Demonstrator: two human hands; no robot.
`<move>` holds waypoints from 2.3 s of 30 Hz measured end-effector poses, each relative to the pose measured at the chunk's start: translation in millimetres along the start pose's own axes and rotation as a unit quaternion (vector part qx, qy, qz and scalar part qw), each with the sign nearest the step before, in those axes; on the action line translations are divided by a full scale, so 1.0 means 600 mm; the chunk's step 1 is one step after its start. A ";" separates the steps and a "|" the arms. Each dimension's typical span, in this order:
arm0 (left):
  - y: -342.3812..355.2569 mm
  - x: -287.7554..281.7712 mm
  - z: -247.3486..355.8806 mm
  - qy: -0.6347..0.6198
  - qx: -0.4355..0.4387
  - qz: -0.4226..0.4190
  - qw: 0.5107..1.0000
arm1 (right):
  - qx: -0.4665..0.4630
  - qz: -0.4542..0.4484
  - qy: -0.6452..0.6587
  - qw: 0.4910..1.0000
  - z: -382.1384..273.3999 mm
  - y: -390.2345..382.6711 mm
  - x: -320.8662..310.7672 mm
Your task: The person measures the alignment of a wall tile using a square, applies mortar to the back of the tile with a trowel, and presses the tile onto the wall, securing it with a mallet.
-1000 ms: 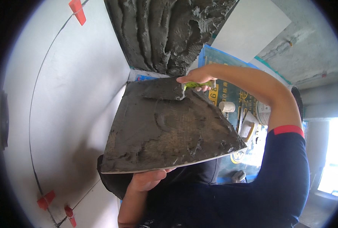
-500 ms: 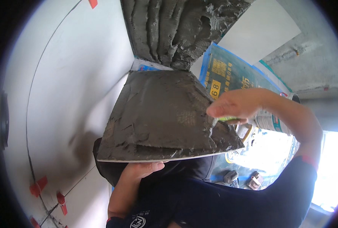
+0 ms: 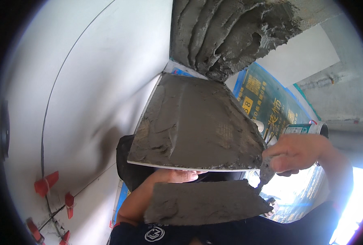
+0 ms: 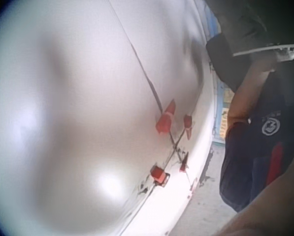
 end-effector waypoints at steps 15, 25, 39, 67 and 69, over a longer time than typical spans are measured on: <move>0.025 0.029 0.048 0.049 0.154 -0.019 0.987 | 0.113 0.110 -0.178 0.971 -0.237 0.174 -0.017; 0.017 0.029 0.052 0.009 0.207 -0.079 0.975 | 0.031 -0.005 -0.094 0.995 -0.238 0.160 0.035; 0.021 0.012 0.029 0.003 0.205 -0.101 0.974 | 0.112 0.116 0.017 0.987 -0.130 0.069 0.043; -0.002 0.038 0.081 -0.033 0.183 -0.128 0.974 | -0.313 0.729 0.526 0.308 0.563 -0.405 0.121; 0.011 0.054 0.083 -0.075 0.148 -0.087 0.982 | -0.317 0.754 0.483 0.313 0.642 -0.433 0.155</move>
Point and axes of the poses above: each hand's wrist, its own y-axis towards the middle knuckle, its own x-axis out of the palm, z = x × y, the point moved 4 cm from there along y, towards the middle knuckle, and after that the axes turned 14 degrees about y, right-handed, at the moved point
